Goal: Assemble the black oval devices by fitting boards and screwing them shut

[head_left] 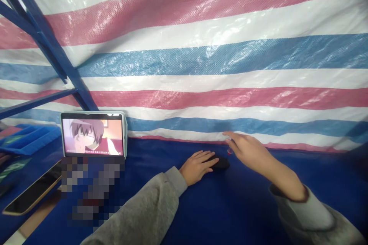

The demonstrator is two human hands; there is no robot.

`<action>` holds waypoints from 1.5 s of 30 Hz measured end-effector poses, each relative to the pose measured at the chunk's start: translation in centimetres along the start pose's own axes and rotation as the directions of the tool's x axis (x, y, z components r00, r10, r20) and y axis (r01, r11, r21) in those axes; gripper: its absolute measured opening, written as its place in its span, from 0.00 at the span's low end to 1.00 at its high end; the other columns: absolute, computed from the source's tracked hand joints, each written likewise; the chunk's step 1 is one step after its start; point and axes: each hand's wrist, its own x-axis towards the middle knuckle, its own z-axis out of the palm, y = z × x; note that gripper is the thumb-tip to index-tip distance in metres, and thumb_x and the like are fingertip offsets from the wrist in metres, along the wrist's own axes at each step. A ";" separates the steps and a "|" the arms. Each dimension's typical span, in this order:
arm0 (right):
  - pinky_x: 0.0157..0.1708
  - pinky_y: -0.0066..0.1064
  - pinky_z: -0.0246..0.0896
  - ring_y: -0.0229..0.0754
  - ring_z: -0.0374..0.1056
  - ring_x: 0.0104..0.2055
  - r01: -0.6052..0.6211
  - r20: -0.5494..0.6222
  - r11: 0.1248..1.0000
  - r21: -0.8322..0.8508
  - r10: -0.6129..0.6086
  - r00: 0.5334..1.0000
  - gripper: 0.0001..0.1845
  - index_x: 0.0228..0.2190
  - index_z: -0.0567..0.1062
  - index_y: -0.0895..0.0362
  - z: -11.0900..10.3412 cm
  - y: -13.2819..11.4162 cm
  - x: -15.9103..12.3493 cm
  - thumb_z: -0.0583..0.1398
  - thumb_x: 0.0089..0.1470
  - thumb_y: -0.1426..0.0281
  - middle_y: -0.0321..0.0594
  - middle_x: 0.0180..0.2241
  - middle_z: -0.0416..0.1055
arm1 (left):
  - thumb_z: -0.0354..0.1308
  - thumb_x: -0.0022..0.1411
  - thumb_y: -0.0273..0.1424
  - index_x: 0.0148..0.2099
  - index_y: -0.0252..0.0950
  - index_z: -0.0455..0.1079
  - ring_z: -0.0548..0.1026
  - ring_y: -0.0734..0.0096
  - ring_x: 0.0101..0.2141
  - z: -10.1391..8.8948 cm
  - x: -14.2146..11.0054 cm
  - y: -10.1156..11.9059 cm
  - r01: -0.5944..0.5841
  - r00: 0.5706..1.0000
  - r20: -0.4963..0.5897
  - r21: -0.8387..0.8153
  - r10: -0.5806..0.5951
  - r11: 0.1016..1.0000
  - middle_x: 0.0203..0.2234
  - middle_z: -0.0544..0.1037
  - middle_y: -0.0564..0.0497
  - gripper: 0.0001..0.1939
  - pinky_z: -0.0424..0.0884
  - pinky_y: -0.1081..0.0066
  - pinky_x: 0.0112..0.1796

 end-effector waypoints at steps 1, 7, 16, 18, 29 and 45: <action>0.36 0.34 0.60 0.49 0.74 0.37 -0.002 0.011 1.000 -0.001 0.002 1.000 0.21 0.49 0.70 0.56 0.0 0.0 0.0 0.45 0.63 0.63 0.44 0.33 0.78 | 0.44 0.72 0.38 0.64 0.42 0.56 0.59 0.66 0.62 -0.1 0.0 0.1 -0.003 1.000 0.002 0.006 0.003 1.000 0.63 0.60 0.49 0.21 0.55 0.60 0.62; 0.34 0.33 0.58 0.48 0.74 0.38 -0.022 0.076 1.000 0.022 0.021 0.997 0.21 0.47 0.71 0.56 -0.6 -0.3 -0.4 0.45 0.63 0.62 0.44 0.32 0.78 | 0.46 0.71 0.36 0.63 0.42 0.58 0.59 0.65 0.62 -0.4 0.1 0.3 -0.031 1.000 0.008 0.026 0.031 0.999 0.62 0.61 0.49 0.20 0.54 0.59 0.62; 0.29 0.31 0.54 0.45 0.71 0.30 -0.039 0.122 0.998 0.054 0.033 0.992 0.19 0.34 0.72 0.54 -1.6 -0.7 -0.4 0.44 0.62 0.63 0.40 0.25 0.75 | 0.44 0.72 0.37 0.64 0.42 0.58 0.58 0.66 0.62 -0.3 0.1 0.2 -0.027 1.000 -0.003 0.010 0.027 1.000 0.62 0.61 0.48 0.21 0.55 0.58 0.62; 0.31 0.31 0.54 0.44 0.71 0.32 -0.021 0.111 0.998 0.057 0.015 0.994 0.16 0.35 0.72 0.54 -1.7 -0.9 -0.4 0.46 0.61 0.66 0.41 0.29 0.76 | 0.44 0.72 0.37 0.64 0.42 0.57 0.58 0.66 0.62 -0.3 0.1 0.2 -0.028 1.000 -0.005 0.010 0.028 1.000 0.62 0.60 0.48 0.21 0.54 0.58 0.62; 0.29 0.31 0.53 0.44 0.71 0.30 -0.009 0.052 1.000 0.020 0.008 0.999 0.16 0.37 0.71 0.54 -1.2 -0.5 -0.4 0.45 0.61 0.66 0.40 0.28 0.75 | 0.47 0.70 0.38 0.63 0.40 0.59 0.56 0.61 0.63 -0.2 0.3 0.0 -0.010 1.000 -0.012 -0.023 0.010 1.000 0.62 0.61 0.43 0.22 0.56 0.56 0.61; 0.34 0.32 0.56 0.44 0.72 0.34 0.058 0.064 0.997 0.047 -0.061 0.996 0.15 0.41 0.69 0.55 -1.2 -0.7 -0.4 0.45 0.62 0.68 0.40 0.30 0.76 | 0.47 0.71 0.37 0.64 0.42 0.57 0.56 0.61 0.63 -0.2 0.2 -0.1 -0.015 1.000 -0.003 -0.051 0.014 0.999 0.63 0.59 0.45 0.22 0.56 0.55 0.61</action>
